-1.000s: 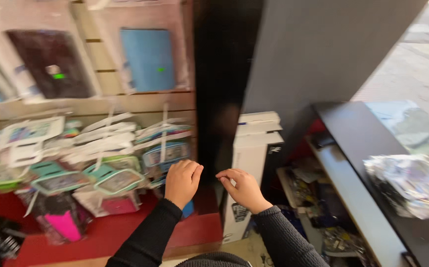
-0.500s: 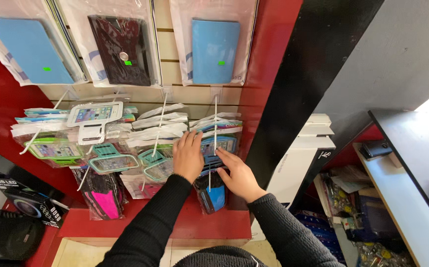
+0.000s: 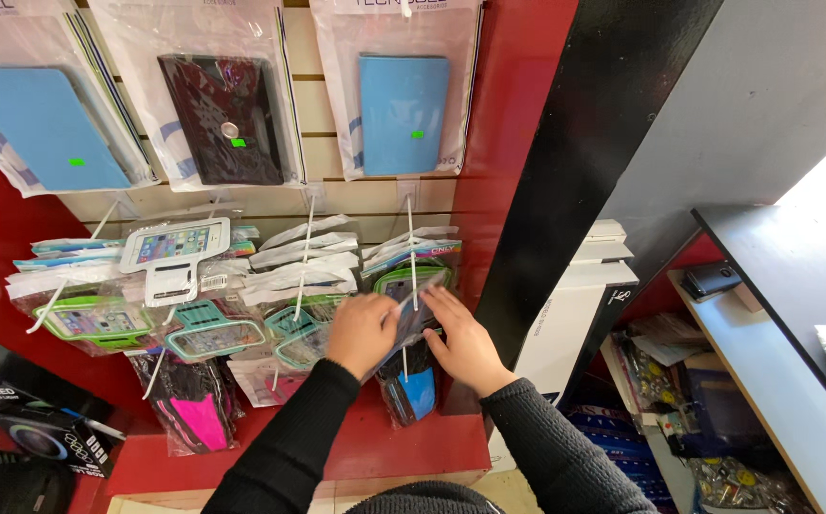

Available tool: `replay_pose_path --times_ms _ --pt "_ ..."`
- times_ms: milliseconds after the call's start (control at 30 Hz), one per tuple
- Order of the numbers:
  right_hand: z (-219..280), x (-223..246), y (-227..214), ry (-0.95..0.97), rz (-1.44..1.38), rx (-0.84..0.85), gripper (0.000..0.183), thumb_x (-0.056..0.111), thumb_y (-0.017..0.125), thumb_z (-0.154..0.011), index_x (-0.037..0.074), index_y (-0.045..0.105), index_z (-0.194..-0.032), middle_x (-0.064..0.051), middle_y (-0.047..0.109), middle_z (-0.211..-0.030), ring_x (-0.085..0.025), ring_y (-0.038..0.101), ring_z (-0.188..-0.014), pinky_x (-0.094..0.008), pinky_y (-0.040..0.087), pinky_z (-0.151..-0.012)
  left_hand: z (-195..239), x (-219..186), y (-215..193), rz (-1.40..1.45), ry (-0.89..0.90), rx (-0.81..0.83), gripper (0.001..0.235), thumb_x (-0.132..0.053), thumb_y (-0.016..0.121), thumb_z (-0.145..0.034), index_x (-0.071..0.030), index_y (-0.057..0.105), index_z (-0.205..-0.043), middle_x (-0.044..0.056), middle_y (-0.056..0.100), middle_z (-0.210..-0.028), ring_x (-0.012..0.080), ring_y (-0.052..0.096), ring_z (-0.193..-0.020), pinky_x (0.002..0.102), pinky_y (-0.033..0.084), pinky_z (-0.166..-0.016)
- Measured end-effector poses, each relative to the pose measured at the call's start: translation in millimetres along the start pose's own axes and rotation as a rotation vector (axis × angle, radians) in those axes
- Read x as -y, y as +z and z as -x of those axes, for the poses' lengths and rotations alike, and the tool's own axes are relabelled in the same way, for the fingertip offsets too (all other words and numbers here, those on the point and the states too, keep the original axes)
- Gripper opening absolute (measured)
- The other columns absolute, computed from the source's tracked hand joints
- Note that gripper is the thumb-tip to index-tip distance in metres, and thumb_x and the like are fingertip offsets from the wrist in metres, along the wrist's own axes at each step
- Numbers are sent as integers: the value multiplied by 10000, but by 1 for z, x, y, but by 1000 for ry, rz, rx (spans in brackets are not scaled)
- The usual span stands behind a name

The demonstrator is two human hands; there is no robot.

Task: The person repeatedly picks packaged electronic accessories from a wall display and places them onto a glass counter. The person handles items one by one, moving them from the hanging rack to a growing pile on the counter surface.

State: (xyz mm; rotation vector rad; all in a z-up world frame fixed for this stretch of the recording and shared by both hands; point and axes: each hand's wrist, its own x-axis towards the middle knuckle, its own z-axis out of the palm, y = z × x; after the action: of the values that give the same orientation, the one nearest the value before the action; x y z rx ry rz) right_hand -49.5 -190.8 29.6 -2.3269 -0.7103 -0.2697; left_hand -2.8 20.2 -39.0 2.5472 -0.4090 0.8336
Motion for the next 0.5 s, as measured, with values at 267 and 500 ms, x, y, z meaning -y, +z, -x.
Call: replay_pose_path --times_ms 267,500 --pt "-2 -28 19 -45 157 -73 355 186 674 -968 161 698 -1321 -74 736 -1229 -326 622 -1288 -592 318 -1188 12 -10 -48 347 -70 180 112 -246 661 -891 -192 750 -933 49 749 -866 335 724 -931 450 563 -851" --pt "8 -35 4 133 91 -200 106 328 726 -916 305 771 -1008 40 770 -943 -259 737 -962 -471 567 -966 -1 -38 -72 509 -207 221 190 -215 653 -951 -159 786 -1075 72 789 -978 345 734 -1029 436 604 -865"
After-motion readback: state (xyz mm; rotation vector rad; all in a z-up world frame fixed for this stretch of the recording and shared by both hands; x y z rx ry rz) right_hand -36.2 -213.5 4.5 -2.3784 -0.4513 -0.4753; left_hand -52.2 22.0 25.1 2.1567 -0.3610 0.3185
